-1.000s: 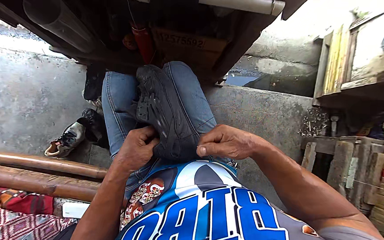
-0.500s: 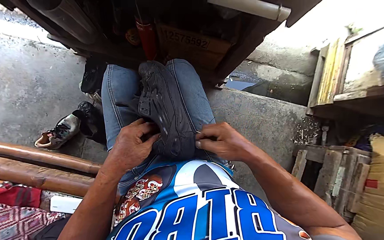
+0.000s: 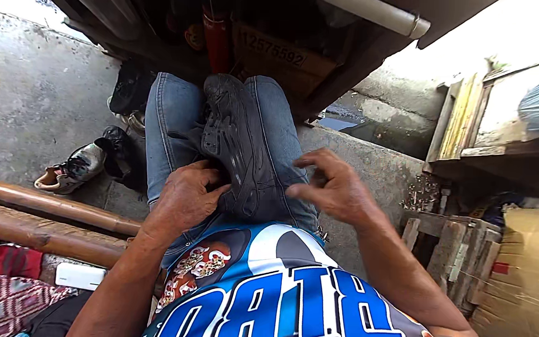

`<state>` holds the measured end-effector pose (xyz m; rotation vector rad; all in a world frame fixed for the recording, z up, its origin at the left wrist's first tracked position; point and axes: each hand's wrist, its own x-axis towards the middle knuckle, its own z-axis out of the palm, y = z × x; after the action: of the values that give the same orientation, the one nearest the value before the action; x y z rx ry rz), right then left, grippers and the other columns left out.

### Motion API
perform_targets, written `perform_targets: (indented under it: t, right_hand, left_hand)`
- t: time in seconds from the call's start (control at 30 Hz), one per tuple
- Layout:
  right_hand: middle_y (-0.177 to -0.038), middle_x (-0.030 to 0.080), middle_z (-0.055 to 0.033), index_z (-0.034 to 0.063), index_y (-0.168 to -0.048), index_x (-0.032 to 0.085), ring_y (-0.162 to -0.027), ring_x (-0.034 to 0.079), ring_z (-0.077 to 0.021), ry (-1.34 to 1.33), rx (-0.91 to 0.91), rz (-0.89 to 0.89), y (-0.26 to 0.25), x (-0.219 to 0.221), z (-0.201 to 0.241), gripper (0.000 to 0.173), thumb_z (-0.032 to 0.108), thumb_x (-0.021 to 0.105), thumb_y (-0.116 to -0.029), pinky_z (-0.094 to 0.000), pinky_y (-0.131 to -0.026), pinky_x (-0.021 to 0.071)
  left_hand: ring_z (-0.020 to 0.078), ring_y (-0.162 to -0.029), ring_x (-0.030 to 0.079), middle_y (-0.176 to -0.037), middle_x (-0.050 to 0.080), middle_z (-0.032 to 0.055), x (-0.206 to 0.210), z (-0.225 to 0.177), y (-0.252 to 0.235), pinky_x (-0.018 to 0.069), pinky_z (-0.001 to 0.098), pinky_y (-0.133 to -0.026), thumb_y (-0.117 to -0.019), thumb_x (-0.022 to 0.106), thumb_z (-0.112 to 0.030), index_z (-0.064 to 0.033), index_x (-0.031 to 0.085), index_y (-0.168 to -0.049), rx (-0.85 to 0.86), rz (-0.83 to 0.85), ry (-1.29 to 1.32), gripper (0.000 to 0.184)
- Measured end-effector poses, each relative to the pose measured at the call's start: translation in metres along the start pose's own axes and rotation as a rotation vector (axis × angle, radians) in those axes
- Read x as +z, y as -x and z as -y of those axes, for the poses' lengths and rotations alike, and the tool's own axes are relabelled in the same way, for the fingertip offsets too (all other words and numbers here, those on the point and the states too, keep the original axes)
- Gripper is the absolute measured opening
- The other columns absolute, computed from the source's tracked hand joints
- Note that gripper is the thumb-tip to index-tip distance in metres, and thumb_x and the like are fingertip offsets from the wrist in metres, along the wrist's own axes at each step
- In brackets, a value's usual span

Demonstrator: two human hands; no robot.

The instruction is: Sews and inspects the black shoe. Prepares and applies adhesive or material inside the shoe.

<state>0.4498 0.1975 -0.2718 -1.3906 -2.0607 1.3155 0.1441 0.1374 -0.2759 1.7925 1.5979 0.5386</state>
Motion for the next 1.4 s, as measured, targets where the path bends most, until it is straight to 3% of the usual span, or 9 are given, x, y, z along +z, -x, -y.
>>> perform_targets:
  t: [0.23, 0.33, 0.47, 0.63, 0.8, 1.03, 1.2, 1.3, 1.4]
  right_hand:
    - [-0.070, 0.062, 0.0080, 0.0177, -0.079, 0.069, -0.061, 0.057, -0.0045, 0.008, -0.090, 0.221, -0.014, 0.029, 0.010, 0.041, 0.057, 0.077, -0.0850, -0.0280, -0.055, 0.0495]
    - [-0.064, 0.058, 0.0076, 0.0179, -0.074, 0.064, -0.056, 0.053, -0.0046, -0.006, -0.104, 0.242, -0.019, 0.028, 0.010, 0.041, 0.055, 0.079, -0.0846, -0.0267, -0.052, 0.0441]
    - [-0.064, 0.057, 0.0063, 0.0158, -0.075, 0.064, -0.056, 0.052, -0.0045, -0.059, -0.138, 0.260, -0.022, 0.026, 0.007, 0.040, 0.050, 0.081, -0.0851, -0.0243, -0.051, 0.0430]
    - [-0.058, 0.052, 0.0052, 0.0147, -0.072, 0.060, -0.051, 0.048, -0.0055, -0.152, -0.101, 0.324, -0.026, 0.027, 0.007, 0.039, 0.043, 0.083, -0.0849, -0.0238, -0.047, 0.0383]
    - [-0.055, 0.049, 0.0042, 0.0130, -0.070, 0.057, -0.048, 0.044, -0.0059, -0.179, -0.138, 0.378, -0.030, 0.032, 0.007, 0.037, 0.035, 0.081, -0.0881, -0.0235, -0.044, 0.0355]
    - [-0.087, 0.063, 0.0044, 0.0141, -0.103, 0.067, -0.071, 0.057, -0.0039, -0.072, -0.091, 0.212, -0.018, 0.027, 0.005, 0.044, 0.049, 0.083, -0.0818, -0.0232, -0.062, 0.0492]
    - [-0.123, 0.056, -0.0072, 0.0081, -0.128, 0.063, -0.085, 0.058, -0.0092, -0.088, -0.088, 0.066, -0.003, 0.015, 0.009, 0.041, 0.014, 0.070, -0.0882, -0.0244, -0.067, 0.0533]
    - [-0.109, 0.059, -0.0026, 0.0117, -0.138, 0.065, -0.083, 0.058, -0.0063, -0.083, -0.202, 0.076, 0.004, 0.011, 0.013, 0.040, 0.015, 0.065, -0.0979, -0.0220, -0.069, 0.0540]
    - [-0.094, 0.067, 0.0007, 0.0082, -0.136, 0.066, -0.079, 0.062, -0.0042, -0.105, -0.304, 0.108, 0.004, 0.018, 0.015, 0.037, 0.021, 0.066, -0.1006, -0.0210, -0.071, 0.0552]
  left_hand:
    - [0.0268, -0.068, 0.052, -0.073, 0.051, 0.0115, -0.065, 0.095, 0.032, 0.0419, 0.0482, -0.060, -0.1012, 0.055, -0.057, -0.0075, 0.051, -0.066, -0.308, -0.404, -0.317, 0.061]
    - [0.0056, -0.077, 0.059, -0.087, 0.060, -0.0065, -0.062, 0.076, 0.027, 0.0510, 0.0232, -0.070, -0.1024, 0.062, -0.034, -0.0152, 0.069, -0.083, -0.173, -0.497, 0.272, 0.028]
    - [0.0311, -0.124, 0.061, -0.128, 0.064, 0.0101, -0.054, 0.041, 0.017, 0.0482, 0.0512, -0.110, -0.1100, 0.038, -0.032, -0.0072, 0.067, -0.113, 0.105, -0.243, 1.265, 0.039]
    - [0.0099, -0.066, 0.058, -0.078, 0.056, -0.0032, -0.057, 0.054, 0.017, 0.0573, 0.0294, -0.071, -0.1130, 0.021, -0.035, -0.0100, 0.064, -0.112, -0.053, -0.259, 1.405, 0.050]
    - [0.0032, -0.052, 0.047, -0.068, 0.047, -0.0075, -0.071, 0.106, 0.032, 0.0477, 0.0180, -0.055, -0.1131, 0.023, -0.036, -0.0110, 0.063, -0.110, -0.183, -0.434, 1.321, 0.047]
    - [0.0046, -0.068, 0.063, -0.079, 0.065, -0.0097, -0.056, 0.055, 0.034, 0.0584, 0.0253, -0.067, -0.1067, 0.043, -0.050, -0.0186, 0.073, -0.111, -0.256, -0.169, 1.002, 0.044]
    - [0.0086, -0.092, 0.069, -0.101, 0.071, -0.0036, -0.012, -0.003, 0.013, 0.0597, 0.0289, -0.083, -0.0773, 0.085, -0.050, -0.0156, 0.065, -0.119, -0.280, 0.021, 0.860, 0.058]
    - [0.0109, -0.089, 0.072, -0.096, 0.074, 0.0038, 0.000, -0.018, 0.001, 0.0622, 0.0280, -0.081, -0.0804, 0.083, -0.009, -0.0069, 0.066, -0.112, -0.286, 0.070, 0.926, 0.036]
    - [0.0108, -0.084, 0.072, -0.091, 0.074, 0.0050, 0.000, -0.014, -0.001, 0.0617, 0.0276, -0.079, -0.0843, 0.077, -0.004, -0.0061, 0.069, -0.101, -0.263, 0.110, 0.966, 0.018]
